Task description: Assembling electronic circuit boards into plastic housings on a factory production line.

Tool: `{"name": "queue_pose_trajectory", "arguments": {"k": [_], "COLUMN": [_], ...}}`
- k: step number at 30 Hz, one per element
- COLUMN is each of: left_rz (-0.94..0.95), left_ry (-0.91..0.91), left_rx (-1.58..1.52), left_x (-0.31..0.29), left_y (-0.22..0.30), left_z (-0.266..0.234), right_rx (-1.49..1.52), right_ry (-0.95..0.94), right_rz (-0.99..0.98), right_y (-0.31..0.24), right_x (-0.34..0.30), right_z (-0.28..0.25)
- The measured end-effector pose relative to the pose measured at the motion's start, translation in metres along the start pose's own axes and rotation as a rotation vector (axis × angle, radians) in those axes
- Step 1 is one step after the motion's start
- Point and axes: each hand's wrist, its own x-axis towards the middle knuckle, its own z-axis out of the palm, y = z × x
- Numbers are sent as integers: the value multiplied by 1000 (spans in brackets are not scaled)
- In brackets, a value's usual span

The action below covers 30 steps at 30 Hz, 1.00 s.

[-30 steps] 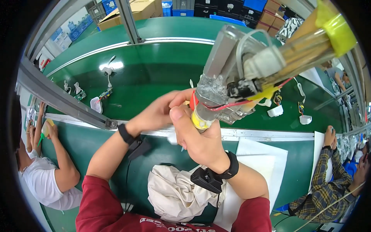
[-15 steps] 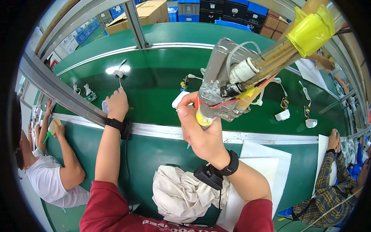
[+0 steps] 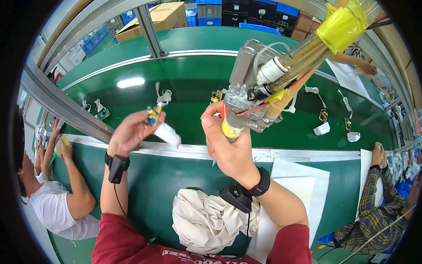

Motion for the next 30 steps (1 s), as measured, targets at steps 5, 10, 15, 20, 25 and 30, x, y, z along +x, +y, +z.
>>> {"name": "queue_pose_trajectory", "arguments": {"k": [5, 10, 15, 20, 25, 30], "left_rz": [-212, -198, -128, -188, -148, -143], "left_ry": [-195, -330, -489, -512, -560, -573], "left_rx": [73, 289, 386, 301, 266, 251], "left_x": [2, 6, 6, 4, 3, 1], "left_y": [-46, -96, -122, -119, -120, -117], "left_z": [4, 49, 56, 47, 37, 31], "right_rx": [-14, -52, -20, -45, -14, -22], "right_ry": [64, 145, 128, 117, 64, 25], "right_rz": [-10, -75, -89, -53, -68, -87], "right_y": [-7, -6, -6, -2, 7, 15], "right_x": [1, 10, 13, 16, 16, 14], "right_z": [3, -3, -2, 3, 10, 15]}}
